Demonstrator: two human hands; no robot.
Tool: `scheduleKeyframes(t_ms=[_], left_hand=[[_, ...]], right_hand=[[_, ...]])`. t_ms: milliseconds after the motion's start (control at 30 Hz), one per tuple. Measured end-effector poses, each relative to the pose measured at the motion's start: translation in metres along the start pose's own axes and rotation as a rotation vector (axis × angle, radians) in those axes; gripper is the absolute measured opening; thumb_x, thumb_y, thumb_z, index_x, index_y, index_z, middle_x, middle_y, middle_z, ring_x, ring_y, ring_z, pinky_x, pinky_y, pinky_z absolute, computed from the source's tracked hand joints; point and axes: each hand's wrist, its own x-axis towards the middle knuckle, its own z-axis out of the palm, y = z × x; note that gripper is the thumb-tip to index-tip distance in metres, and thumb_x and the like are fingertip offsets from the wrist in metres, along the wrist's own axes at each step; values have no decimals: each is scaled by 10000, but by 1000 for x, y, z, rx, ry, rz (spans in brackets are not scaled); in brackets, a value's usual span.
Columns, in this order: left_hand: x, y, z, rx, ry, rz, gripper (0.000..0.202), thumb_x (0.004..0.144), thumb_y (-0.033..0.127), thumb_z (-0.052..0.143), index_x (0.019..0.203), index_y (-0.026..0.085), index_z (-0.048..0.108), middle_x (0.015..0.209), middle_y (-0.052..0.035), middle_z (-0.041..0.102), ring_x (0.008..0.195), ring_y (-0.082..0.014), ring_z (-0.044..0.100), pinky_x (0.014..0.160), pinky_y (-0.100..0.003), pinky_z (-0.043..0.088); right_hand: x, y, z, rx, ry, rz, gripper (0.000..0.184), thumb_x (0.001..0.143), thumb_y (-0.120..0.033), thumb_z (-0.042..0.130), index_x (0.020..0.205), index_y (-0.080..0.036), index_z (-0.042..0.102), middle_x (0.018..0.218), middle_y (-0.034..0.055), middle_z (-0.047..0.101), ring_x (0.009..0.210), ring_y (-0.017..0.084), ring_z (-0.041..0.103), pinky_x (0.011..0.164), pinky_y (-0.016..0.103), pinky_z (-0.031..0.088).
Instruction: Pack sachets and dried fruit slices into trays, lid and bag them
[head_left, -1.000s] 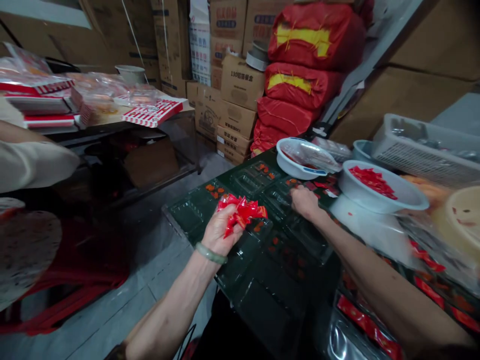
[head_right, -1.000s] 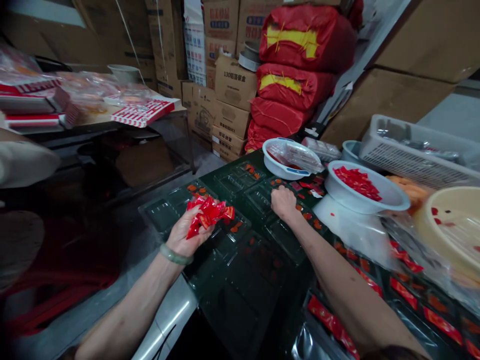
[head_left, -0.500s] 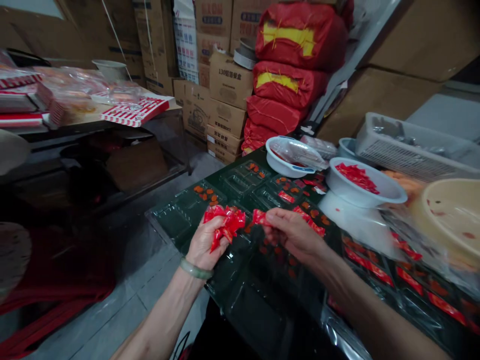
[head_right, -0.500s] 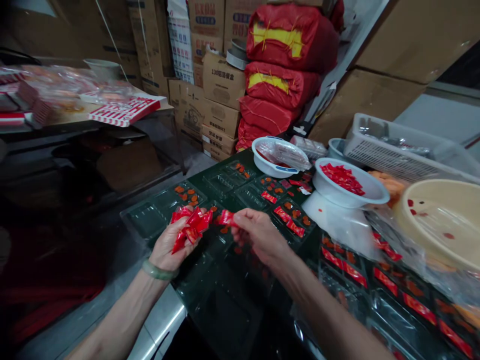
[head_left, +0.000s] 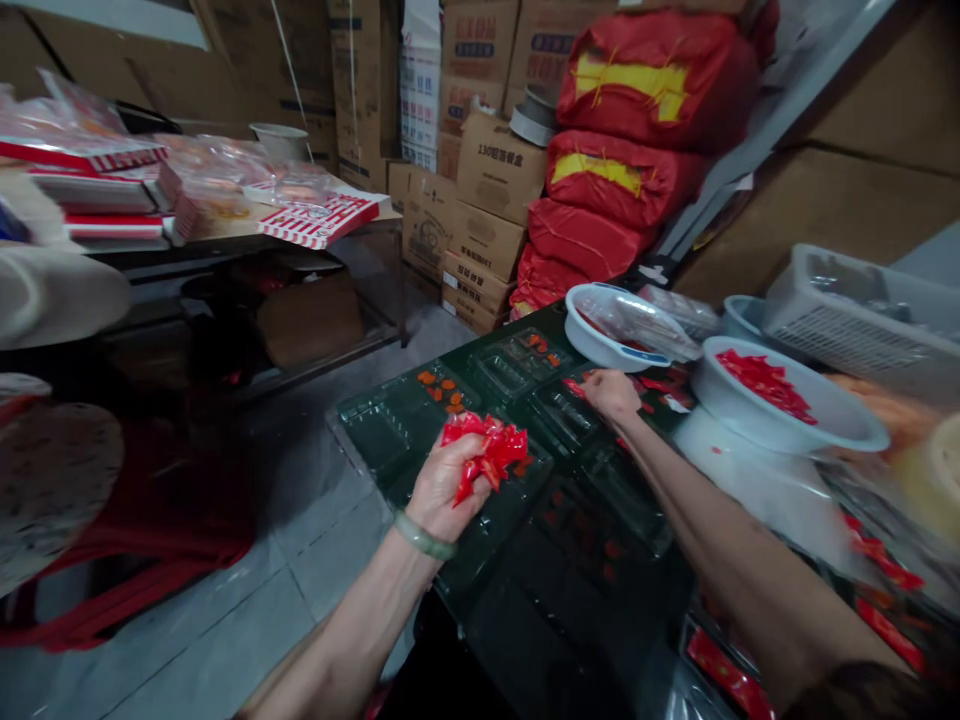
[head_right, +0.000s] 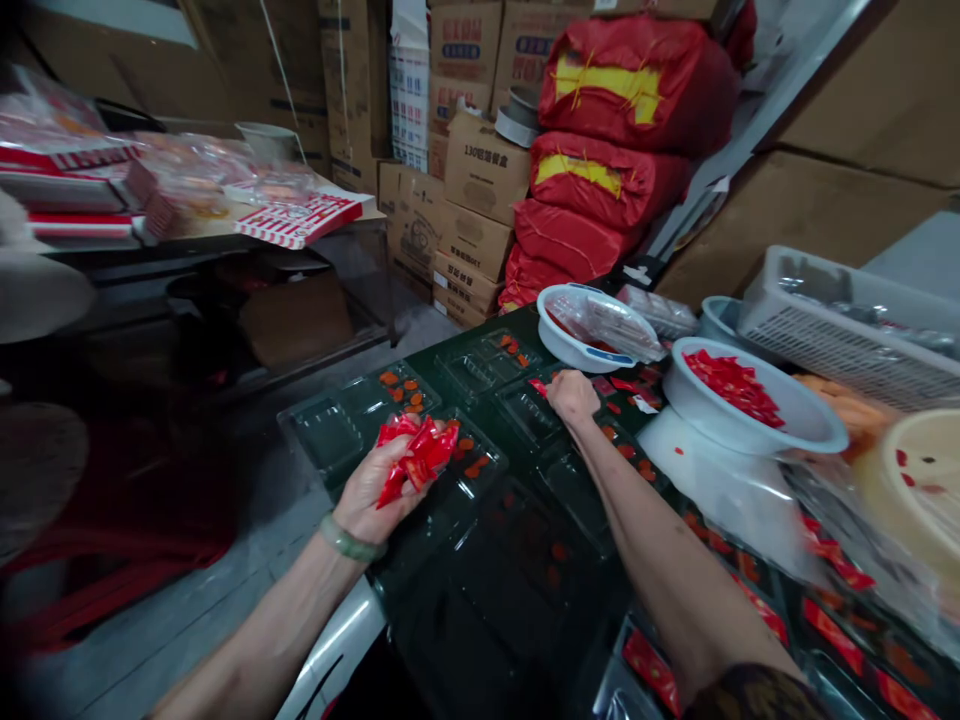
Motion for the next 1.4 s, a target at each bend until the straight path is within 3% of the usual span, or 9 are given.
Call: scheduleKeyframes(t_ms=[133, 233, 433, 600, 800, 1033, 1133, 1233, 1400], left_hand=[[6, -4, 0, -8, -70, 90, 274, 516, -3, 594, 713, 163, 502, 662, 16, 614, 599, -125, 626, 571, -231, 535], [6, -9, -1, 58, -102, 172, 284, 507, 32, 640, 710, 163, 491, 652, 35, 603, 531, -96, 585, 508, -197, 498], [1, -15, -1, 109, -154, 245, 269, 511, 48, 653, 685, 147, 474, 584, 54, 561, 488, -63, 531, 489, -163, 461], [7, -5, -7, 104, -103, 135, 289, 514, 62, 633, 723, 168, 463, 617, 37, 576, 500, -96, 564, 412, -152, 411], [14, 4, -12, 91, 59, -12, 264, 532, 70, 570, 768, 159, 491, 691, -17, 607, 516, -137, 601, 286, -125, 195], [25, 2, -16, 61, 46, 44, 274, 510, 52, 581, 749, 158, 498, 696, -9, 608, 573, -133, 620, 327, -115, 290], [25, 0, -15, 84, 65, 127, 282, 506, 48, 594, 740, 166, 487, 643, 25, 581, 533, -108, 592, 402, -141, 397], [20, -6, -13, 131, 8, 274, 262, 526, 54, 619, 717, 165, 478, 606, 46, 556, 503, -88, 554, 462, -173, 443], [13, -17, -9, 153, -60, 390, 244, 552, 42, 630, 714, 157, 490, 611, 53, 543, 505, -71, 522, 486, -176, 438]], right_hand=[[-57, -25, -7, 6, -158, -146, 277, 754, -407, 573, 598, -181, 535, 547, -13, 534, 524, 104, 495, 483, 210, 343], [-111, -40, -16, 62, -577, -268, 412, 794, -550, 457, 628, -179, 525, 526, -20, 525, 445, 83, 446, 411, 196, 306], [-157, -46, -25, 126, -728, -231, 213, 767, -351, 516, 649, -178, 479, 505, -51, 485, 422, 60, 396, 396, 178, 283], [-134, -44, -38, 143, -720, -305, 234, 748, -390, 542, 656, -183, 484, 509, -54, 454, 426, 67, 390, 411, 193, 279], [-31, -26, -2, -490, -12, -731, 190, 834, -287, 450, 794, -164, 590, 757, 54, 603, 659, 154, 516, 557, 262, 310], [4, -11, 44, -735, -101, -859, 201, 801, -127, 437, 835, -170, 631, 911, 102, 618, 826, 200, 548, 660, 292, 339], [-49, -26, 28, -419, -182, -780, 246, 891, -276, 367, 886, -171, 589, 850, 75, 618, 720, 159, 561, 620, 263, 387], [-113, -43, 8, 35, -550, -485, 353, 886, -463, 363, 748, -183, 528, 587, -3, 558, 492, 107, 503, 477, 223, 386], [-158, -49, -4, 267, -712, -177, 207, 720, -341, 631, 723, -178, 503, 499, -74, 496, 400, 55, 427, 370, 163, 328]])
